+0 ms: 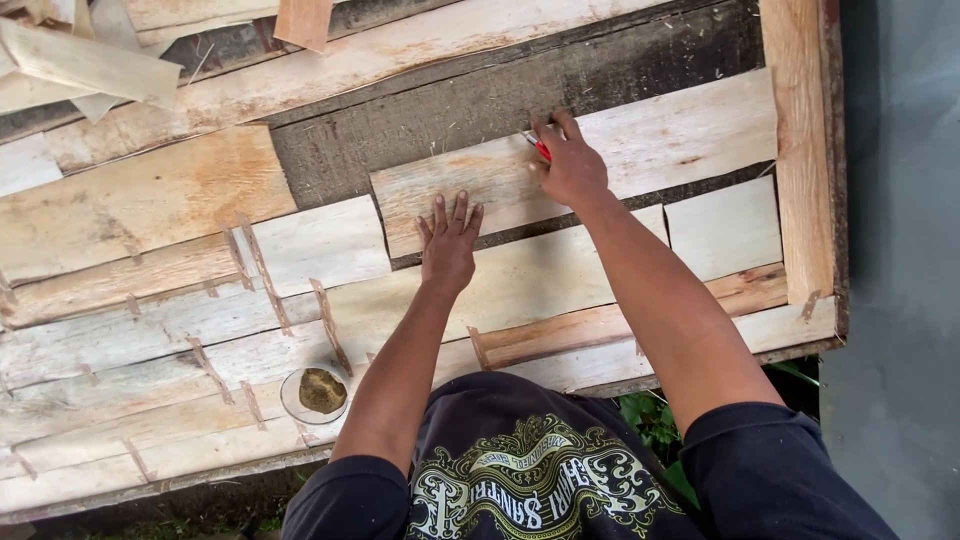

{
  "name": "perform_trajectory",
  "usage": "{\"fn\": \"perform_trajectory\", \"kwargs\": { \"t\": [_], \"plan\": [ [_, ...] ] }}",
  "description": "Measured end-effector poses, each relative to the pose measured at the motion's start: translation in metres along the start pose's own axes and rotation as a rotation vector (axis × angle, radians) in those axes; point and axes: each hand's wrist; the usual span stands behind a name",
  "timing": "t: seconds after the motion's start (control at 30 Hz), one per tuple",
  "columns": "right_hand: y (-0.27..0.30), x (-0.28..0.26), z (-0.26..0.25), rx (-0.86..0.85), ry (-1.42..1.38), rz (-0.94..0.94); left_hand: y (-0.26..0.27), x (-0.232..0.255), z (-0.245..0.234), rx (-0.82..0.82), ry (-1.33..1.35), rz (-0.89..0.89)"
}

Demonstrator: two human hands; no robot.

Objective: Cutting and fitting thin wood strips onto a surface using a utility knife.

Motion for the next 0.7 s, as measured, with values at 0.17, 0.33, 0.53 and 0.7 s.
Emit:
{"fn": "perform_trajectory", "kwargs": {
  "t": [0.17, 0.33, 0.53, 0.7],
  "plan": [
    [0.005, 0.004, 0.004, -0.006, 0.013, 0.024, 0.002, 0.002, 0.01, 0.018, -0.012, 0.009],
    [0.01, 0.009, 0.012, -0.005, 0.011, 0.025, 0.009, 0.002, 0.013, 0.002, -0.011, 0.003],
    [0.015, 0.001, 0.007, -0.003, 0.018, 0.024, 0.014, 0.005, 0.017, -0.01, 0.001, -0.012],
    [0.017, 0.0, 0.009, -0.007, 0.04, 0.017, 0.022, 0.006, 0.016, -0.035, 0.045, -0.014]
  ]
}}
Point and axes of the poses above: each hand's wrist, its own y-axis away from the middle knuckle, its own z-axis out of the palm, x = y × z, and after that the axes turned 15 degrees about -z, right-handed
